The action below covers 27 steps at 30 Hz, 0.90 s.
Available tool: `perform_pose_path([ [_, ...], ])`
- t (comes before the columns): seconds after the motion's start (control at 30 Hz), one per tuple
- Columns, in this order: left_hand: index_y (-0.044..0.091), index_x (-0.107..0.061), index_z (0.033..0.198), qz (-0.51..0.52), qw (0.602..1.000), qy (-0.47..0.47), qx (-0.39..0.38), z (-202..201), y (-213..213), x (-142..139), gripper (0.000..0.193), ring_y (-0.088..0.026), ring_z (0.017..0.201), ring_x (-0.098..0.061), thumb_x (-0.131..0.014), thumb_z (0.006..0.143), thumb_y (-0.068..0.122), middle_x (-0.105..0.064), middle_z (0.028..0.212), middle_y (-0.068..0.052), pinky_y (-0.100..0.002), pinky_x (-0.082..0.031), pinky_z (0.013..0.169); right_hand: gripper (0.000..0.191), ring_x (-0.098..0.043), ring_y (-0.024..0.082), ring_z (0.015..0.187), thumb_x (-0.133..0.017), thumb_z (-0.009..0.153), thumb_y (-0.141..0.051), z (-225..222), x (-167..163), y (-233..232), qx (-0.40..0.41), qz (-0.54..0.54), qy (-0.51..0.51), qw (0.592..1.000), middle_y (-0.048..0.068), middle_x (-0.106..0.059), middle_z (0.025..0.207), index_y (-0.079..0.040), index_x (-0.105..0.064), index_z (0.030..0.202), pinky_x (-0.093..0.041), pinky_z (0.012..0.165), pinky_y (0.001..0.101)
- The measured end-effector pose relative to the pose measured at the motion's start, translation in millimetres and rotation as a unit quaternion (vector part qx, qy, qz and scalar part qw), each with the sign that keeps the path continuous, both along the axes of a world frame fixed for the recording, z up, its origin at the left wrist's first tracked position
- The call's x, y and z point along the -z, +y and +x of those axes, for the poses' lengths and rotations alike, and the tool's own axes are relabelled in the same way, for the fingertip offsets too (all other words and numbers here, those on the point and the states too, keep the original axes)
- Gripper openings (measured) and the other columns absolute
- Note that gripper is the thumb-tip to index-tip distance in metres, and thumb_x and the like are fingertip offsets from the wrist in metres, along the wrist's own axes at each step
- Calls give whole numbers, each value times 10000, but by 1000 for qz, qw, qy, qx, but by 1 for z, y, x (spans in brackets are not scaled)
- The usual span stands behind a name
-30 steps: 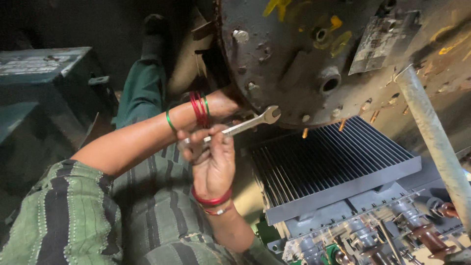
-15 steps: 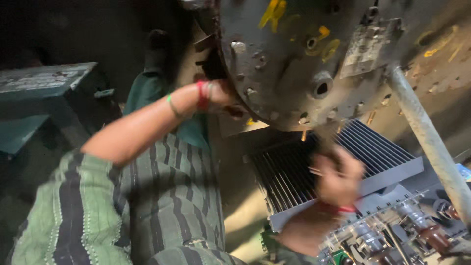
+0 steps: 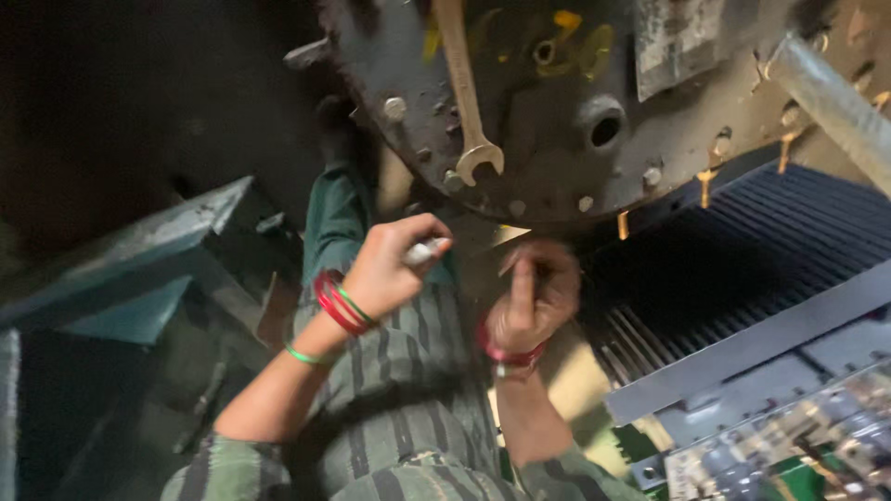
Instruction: The person uses a wrench to loosen and tighten bolts on the round metal housing of a large machine, repositioning the wrench on different fasteners around the housing and steadying the machine with the other hand while working.
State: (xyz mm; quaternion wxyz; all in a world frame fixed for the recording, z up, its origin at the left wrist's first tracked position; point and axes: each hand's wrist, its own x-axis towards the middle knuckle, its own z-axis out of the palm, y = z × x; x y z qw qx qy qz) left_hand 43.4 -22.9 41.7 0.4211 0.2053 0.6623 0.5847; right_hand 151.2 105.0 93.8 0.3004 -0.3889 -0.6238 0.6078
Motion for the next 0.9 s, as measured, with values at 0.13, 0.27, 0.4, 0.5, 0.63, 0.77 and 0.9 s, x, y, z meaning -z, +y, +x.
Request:
perform_pose_path([
  [0.13,70,-603,1066,-96,974,205,-29,3,30,-38,178,-398,895,-654,-700,918,52,-630,984,-171,-482,-509,700,137,-628,212,880,-645,1046,-48,51,65,-24,-18,-419,161,894,124,-672,1018,0,-626,1173,-508,774,346],
  [0.27,121,-620,1063,-118,959,256,37,14,71,-45,308,-379,744,-673,-719,773,88,-594,1014,-167,-498,-536,604,162,-628,221,921,-591,1059,-86,55,156,-7,-30,-448,172,877,128,-664,1059,-15,-608,1203,-509,813,358],
  [0.4,117,-583,1109,-165,936,308,54,26,99,-27,306,-369,700,-676,-693,825,82,-564,1062,-181,-493,-541,571,195,-627,230,962,-536,1072,-125,55,206,0,-24,-461,194,865,133,-656,1100,-30,-589,1233,-510,852,370],
  [0.5,108,-540,1056,-164,937,307,35,32,102,-9,298,-380,692,-674,-690,798,102,-573,1067,-164,-499,-539,566,223,-627,237,993,-495,1081,-154,53,218,0,-30,-469,200,859,136,-650,1131,-41,-576,1255,-511,881,379],
  [0.63,109,-519,1087,-198,919,336,58,34,103,8,254,-386,699,-688,-664,879,89,-578,1082,-152,-492,-556,567,262,-626,246,1034,-440,1094,-192,49,214,3,-37,-474,202,856,141,-642,1172,-56,-557,1285,-513,921,391],
  [0.77,111,-510,1125,-258,906,303,147,24,118,22,314,-446,722,-695,-664,853,116,-575,1094,-195,-538,-562,562,304,-625,255,1075,-386,1106,-231,38,197,11,-47,-425,166,889,145,-634,1213,-70,-539,1315,-514,960,403],
  [0.9,157,-527,1138,-313,909,204,184,7,137,39,217,-459,934,-684,-612,992,293,-604,1140,-210,-561,-570,722,483,-613,300,1128,-358,1178,-391,7,168,17,-212,-605,475,603,225,-595,1306,-21,-453,1474,-476,1039,429],
])
